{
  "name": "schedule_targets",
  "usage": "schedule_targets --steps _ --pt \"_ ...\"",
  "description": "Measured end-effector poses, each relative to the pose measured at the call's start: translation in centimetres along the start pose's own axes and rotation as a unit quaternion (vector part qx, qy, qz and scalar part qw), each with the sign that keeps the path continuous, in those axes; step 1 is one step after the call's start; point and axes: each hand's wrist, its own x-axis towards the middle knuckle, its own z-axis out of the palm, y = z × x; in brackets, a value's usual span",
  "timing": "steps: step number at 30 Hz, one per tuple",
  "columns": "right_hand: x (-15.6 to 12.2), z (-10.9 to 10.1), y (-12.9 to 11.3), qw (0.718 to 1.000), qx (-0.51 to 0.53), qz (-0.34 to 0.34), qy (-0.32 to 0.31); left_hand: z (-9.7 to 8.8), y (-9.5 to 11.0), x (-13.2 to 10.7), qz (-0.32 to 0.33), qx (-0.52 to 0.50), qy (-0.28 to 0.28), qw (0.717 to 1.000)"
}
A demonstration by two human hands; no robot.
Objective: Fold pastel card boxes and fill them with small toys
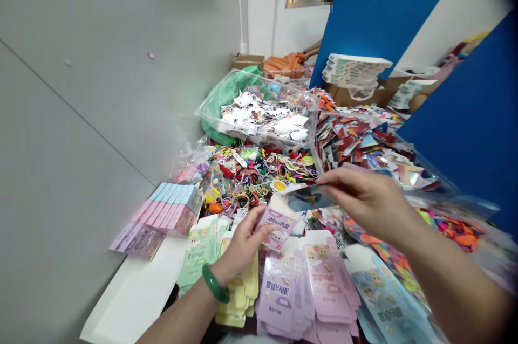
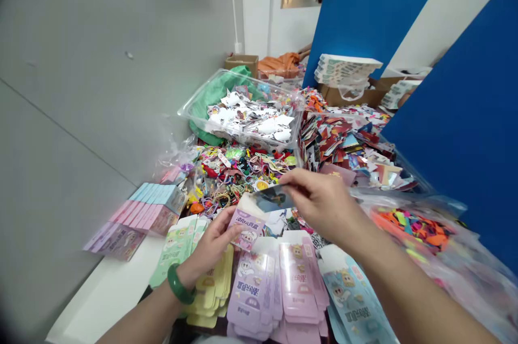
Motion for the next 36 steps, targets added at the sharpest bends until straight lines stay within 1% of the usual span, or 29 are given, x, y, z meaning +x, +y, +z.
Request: schedule_targets --steps 1,3,5,8,10,11,12,13,14,15,16,17,19,20,22,25,28,33,36 --pt "0.1 0.5 0.1 0.999 -0.026 -0.017 -0.033 0.0 -0.1 0.0 0.001 0.019 0.001 1.000" --pt "0.4 1.5 0.2 0.994 -0.052 -0.026 -0.095 0.0 -0.3 -0.1 0.007 0.055 -0.008 0.998" --pt "0.8 2.4 0.1 0.991 -0.053 -0.005 -0.124 0.1 -0.4 0.0 0.021 0.072 -0.022 0.997" --pt "1.4 3.2 0.0 0.989 0.003 0.043 -0.145 0.2 -0.3 0.1 0.033 0.053 -0.018 0.998" --pt "1.8 2.9 0.5 0.987 0.056 0.071 -0.135 0.0 0.0 0.2 0.024 0.018 -0.005 1.000" --pt "2.0 2.5 1.1 0.988 0.072 0.083 -0.112 -0.2 0.1 0.2 0.016 -0.001 0.004 1.000" --pt "2.2 2.2 1.9 0.990 0.072 0.098 -0.075 -0.4 0.2 0.2 0.008 -0.018 0.013 1.000" --pt "2.4 1.9 2.9 0.991 0.052 0.117 -0.034 -0.7 0.2 0.2 0.000 -0.032 0.023 0.999" --pt "2.5 1.8 4.1 0.990 0.008 0.139 -0.006 -1.0 0.3 0.2 -0.006 -0.042 0.033 0.999" --pt "2.4 1.9 5.3 0.985 -0.052 0.164 0.003 -1.3 0.2 0.1 -0.011 -0.050 0.040 0.998" --pt "2.3 2.3 6.4 0.975 -0.117 0.187 -0.007 -1.5 0.2 0.1 -0.014 -0.057 0.045 0.997" --pt "2.1 2.9 7.4 0.962 -0.174 0.205 -0.039 -1.7 0.1 0.0 -0.017 -0.063 0.048 0.997" --pt "1.4 4.5 8.9 0.944 -0.228 0.220 -0.090 -1.9 -0.2 -0.1 -0.018 -0.071 0.050 0.996" --pt "1.1 5.4 9.2 0.941 -0.235 0.220 -0.101 -1.9 -0.4 -0.2 -0.015 -0.072 0.049 0.996" --pt "0.5 7.1 9.3 0.940 -0.241 0.219 -0.098 -2.0 -0.7 -0.4 -0.009 -0.063 0.042 0.997" --pt "0.3 8.8 9.0 0.940 -0.246 0.218 -0.088 -2.0 -0.9 -0.9 0.007 -0.046 0.023 0.999" --pt "0.6 9.8 9.0 0.941 -0.245 0.218 -0.086 -2.1 -0.7 -1.3 0.042 -0.035 0.006 0.998" --pt "1.0 11.1 9.9 0.939 -0.251 0.217 -0.088 -2.3 -0.4 -1.6 0.124 -0.035 -0.034 0.991" --pt "0.9 11.5 10.2 0.940 -0.249 0.217 -0.086 -2.4 -0.5 -1.7 0.142 -0.042 -0.040 0.988"
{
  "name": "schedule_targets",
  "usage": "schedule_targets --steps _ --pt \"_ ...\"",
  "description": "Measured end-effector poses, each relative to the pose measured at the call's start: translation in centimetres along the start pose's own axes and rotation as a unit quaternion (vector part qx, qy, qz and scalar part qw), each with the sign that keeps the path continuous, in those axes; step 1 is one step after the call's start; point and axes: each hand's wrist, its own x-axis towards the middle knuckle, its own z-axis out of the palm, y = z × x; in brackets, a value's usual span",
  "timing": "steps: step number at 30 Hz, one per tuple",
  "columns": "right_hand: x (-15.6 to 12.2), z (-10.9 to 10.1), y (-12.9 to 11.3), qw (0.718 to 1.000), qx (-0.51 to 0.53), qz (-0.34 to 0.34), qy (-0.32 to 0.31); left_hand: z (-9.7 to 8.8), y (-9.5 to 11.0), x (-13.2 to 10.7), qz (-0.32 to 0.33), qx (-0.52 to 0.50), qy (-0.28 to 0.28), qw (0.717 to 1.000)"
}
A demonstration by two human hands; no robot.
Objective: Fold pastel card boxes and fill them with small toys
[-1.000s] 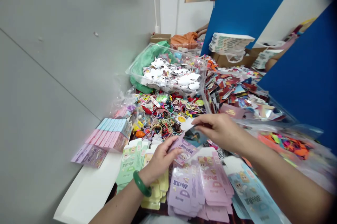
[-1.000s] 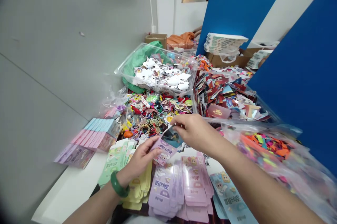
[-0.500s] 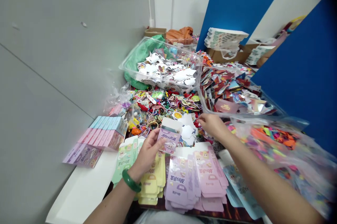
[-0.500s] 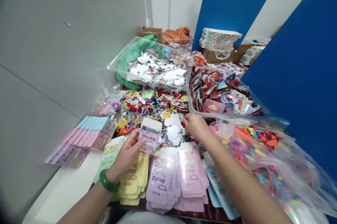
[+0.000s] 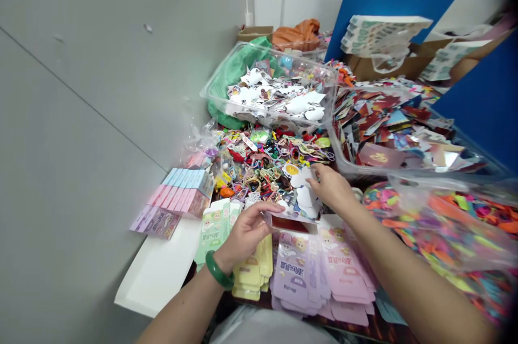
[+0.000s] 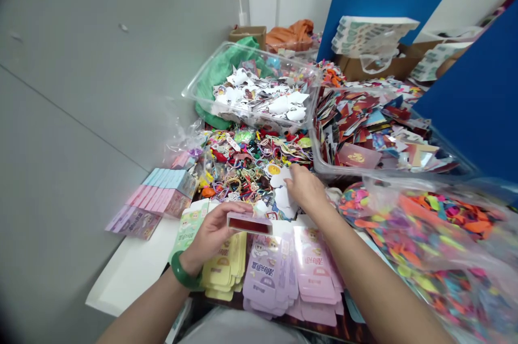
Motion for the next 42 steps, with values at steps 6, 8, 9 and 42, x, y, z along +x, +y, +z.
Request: schedule_targets --steps 6,8,9,42 --pt "0.5 0.6 0.5 0.999 0.040 0.009 0.010 0.5 -0.2 -0.1 -0.116 -0.039 0.043 0.992" --pt "0.8 0.8 0.7 0.998 0.066 0.008 0.015 0.8 -0.3 0.1 -0.172 -0.057 0.067 0.981" --pt "0.8 0.8 0.8 0.997 0.080 0.007 0.019 0.9 -0.4 0.1 -0.191 -0.062 0.069 0.977" --pt "-9.9 -10.6 -1.9 0.886 0.420 -0.084 0.176 -0.4 -0.9 -0.4 -0.150 0.067 0.073 0.984"
